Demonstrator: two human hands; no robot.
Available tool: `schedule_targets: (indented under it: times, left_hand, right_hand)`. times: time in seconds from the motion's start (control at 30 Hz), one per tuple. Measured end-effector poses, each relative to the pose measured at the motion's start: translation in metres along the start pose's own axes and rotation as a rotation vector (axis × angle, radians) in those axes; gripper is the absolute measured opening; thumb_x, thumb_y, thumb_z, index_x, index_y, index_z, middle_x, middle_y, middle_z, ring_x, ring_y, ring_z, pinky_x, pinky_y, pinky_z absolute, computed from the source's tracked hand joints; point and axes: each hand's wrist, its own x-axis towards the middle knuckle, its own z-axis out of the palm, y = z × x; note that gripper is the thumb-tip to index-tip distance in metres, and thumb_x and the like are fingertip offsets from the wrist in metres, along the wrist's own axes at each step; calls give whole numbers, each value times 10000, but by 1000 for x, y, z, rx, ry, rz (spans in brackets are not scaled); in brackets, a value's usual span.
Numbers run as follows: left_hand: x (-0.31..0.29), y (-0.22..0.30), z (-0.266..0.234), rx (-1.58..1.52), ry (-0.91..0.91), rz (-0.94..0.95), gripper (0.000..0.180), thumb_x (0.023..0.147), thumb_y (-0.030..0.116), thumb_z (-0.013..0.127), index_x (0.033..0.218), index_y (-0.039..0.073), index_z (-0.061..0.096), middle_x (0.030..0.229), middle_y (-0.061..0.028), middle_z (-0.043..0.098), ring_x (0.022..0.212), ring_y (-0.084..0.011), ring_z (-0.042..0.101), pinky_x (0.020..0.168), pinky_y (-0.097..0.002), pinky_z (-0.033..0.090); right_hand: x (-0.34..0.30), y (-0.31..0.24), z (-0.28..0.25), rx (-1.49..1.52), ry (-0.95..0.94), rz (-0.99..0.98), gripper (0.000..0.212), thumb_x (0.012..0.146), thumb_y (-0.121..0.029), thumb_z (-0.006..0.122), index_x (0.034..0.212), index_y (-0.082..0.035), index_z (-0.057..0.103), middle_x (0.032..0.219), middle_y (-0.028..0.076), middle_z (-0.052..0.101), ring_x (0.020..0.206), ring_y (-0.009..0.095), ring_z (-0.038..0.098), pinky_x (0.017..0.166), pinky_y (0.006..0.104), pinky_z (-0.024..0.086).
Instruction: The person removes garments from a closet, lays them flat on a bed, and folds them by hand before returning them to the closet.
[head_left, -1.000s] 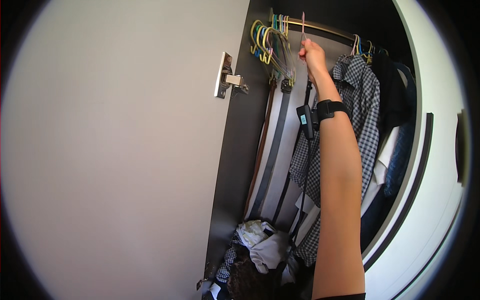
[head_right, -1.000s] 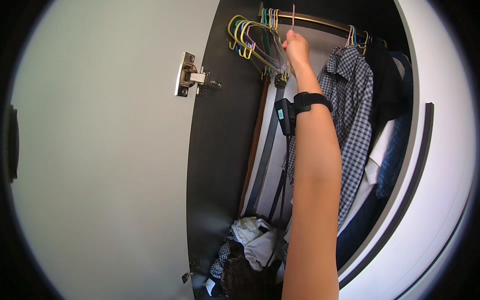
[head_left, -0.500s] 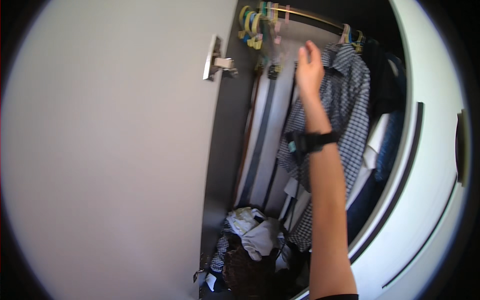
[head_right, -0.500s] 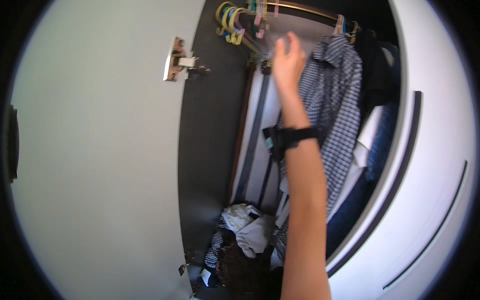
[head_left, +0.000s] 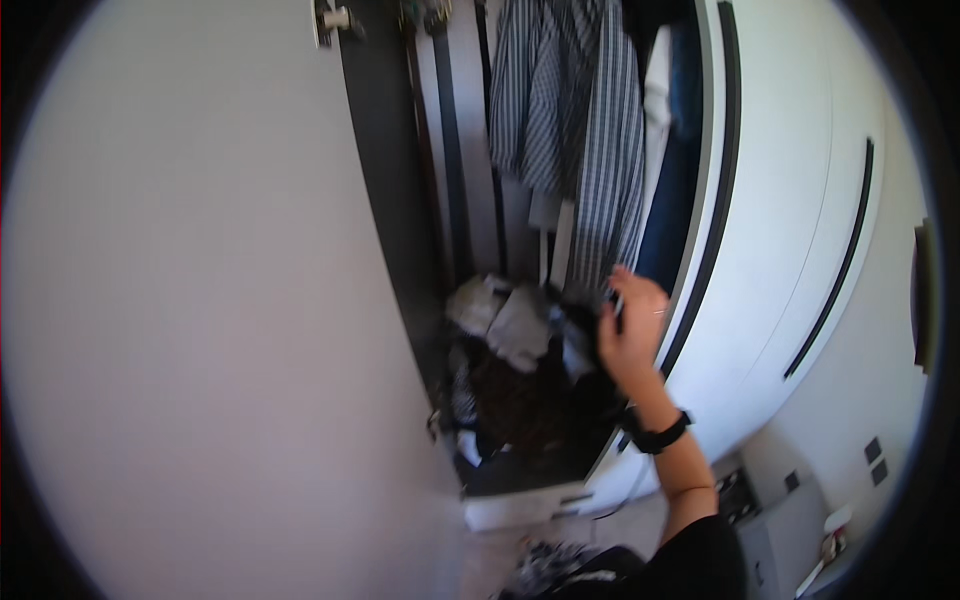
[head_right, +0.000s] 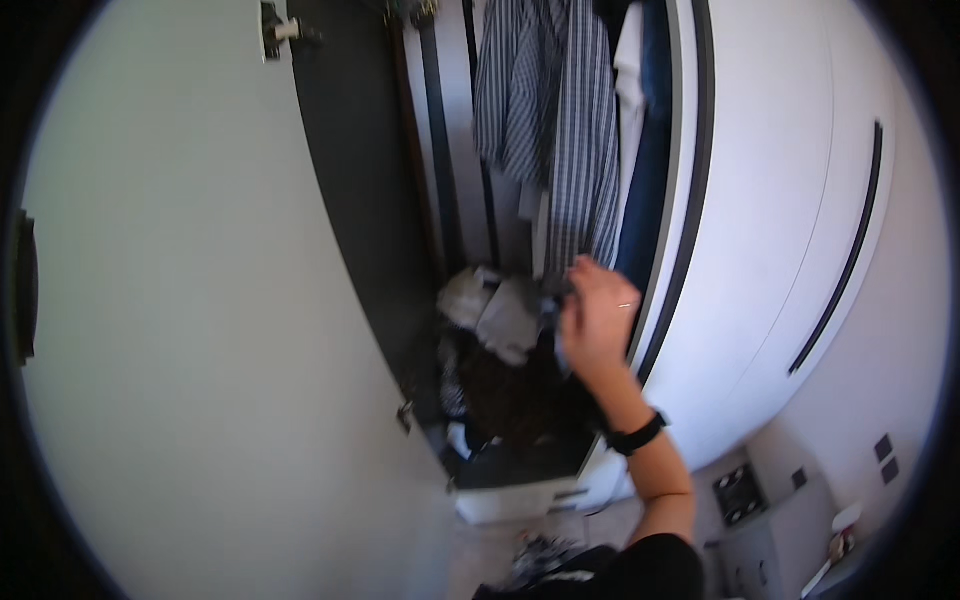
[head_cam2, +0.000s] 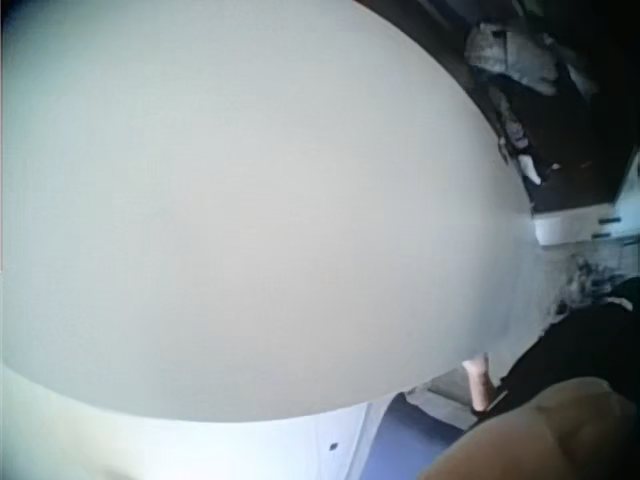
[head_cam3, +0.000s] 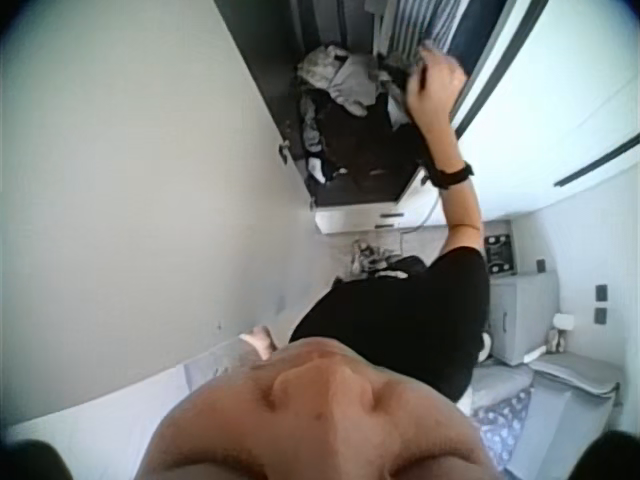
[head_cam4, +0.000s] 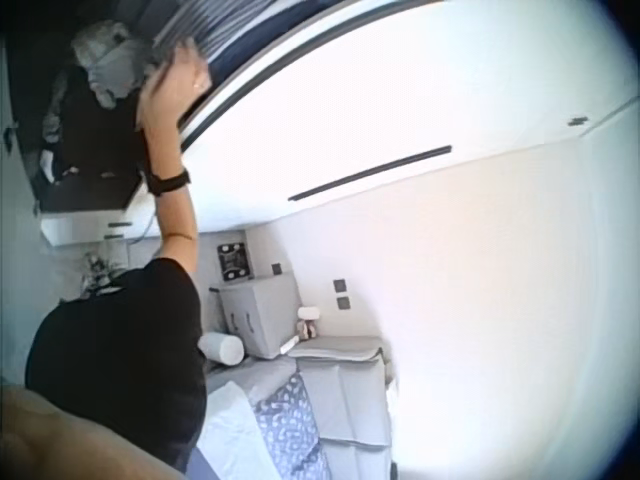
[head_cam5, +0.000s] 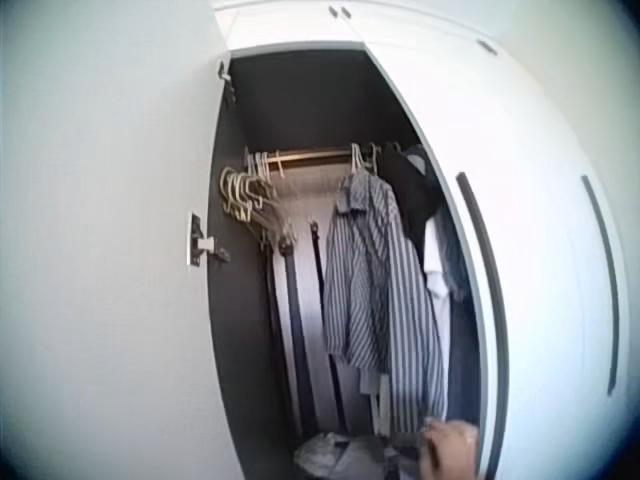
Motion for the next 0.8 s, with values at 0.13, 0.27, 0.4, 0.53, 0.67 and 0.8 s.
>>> schedule_targets:
  times: [0.13,0.27,0.4,0.53,0.67,0.8]
  left_hand:
    - [-5,-9,-36,50,-6,-11,258,768,-8,452,1014,-80,427,955,-144,526,875,-192,495,760,-278,397]
    - [-21,-3,-42,120,-114,-39,255,778,-10,447,1022,-77,417,965,-136,515,876,-187,488,761,-278,394]
    - [-29,4,-49,175,-189,-83,252,788,-12,443,1030,-74,406,974,-127,505,878,-182,482,762,-277,391]
    - [-31,9,-47,226,-196,-101,250,798,-13,438,1037,-71,396,984,-119,494,879,-177,475,763,-277,389]
    - [-37,32,-31,248,-42,25,238,790,-17,428,1024,-53,406,993,-115,475,888,-185,460,776,-283,374]
    - [-71,82,-1,322,264,322,225,768,-24,412,992,-20,432,1006,-113,441,906,-205,433,801,-296,346]
  right_hand:
    - [-50,1,-23,-184,-49,234,392,634,22,545,1015,1,456,1109,181,415,1038,323,379,867,384,293]
    - [-67,34,-55,-223,-42,324,453,653,0,574,1071,2,401,1108,191,395,1041,340,360,877,379,291]
    - [-73,41,-66,-106,-171,386,523,633,14,587,1101,19,355,1097,197,393,1013,325,387,871,358,316]
    - [-92,36,-63,65,-235,515,577,640,16,560,1158,37,305,1118,214,367,1017,321,383,872,358,314]
    - [-109,34,-74,37,-417,333,588,647,30,532,1191,5,308,1248,236,237,1101,367,317,906,374,282]
    - [-128,45,-102,319,-618,336,567,657,45,514,1194,-12,338,1299,214,187,1086,350,364,868,362,322]
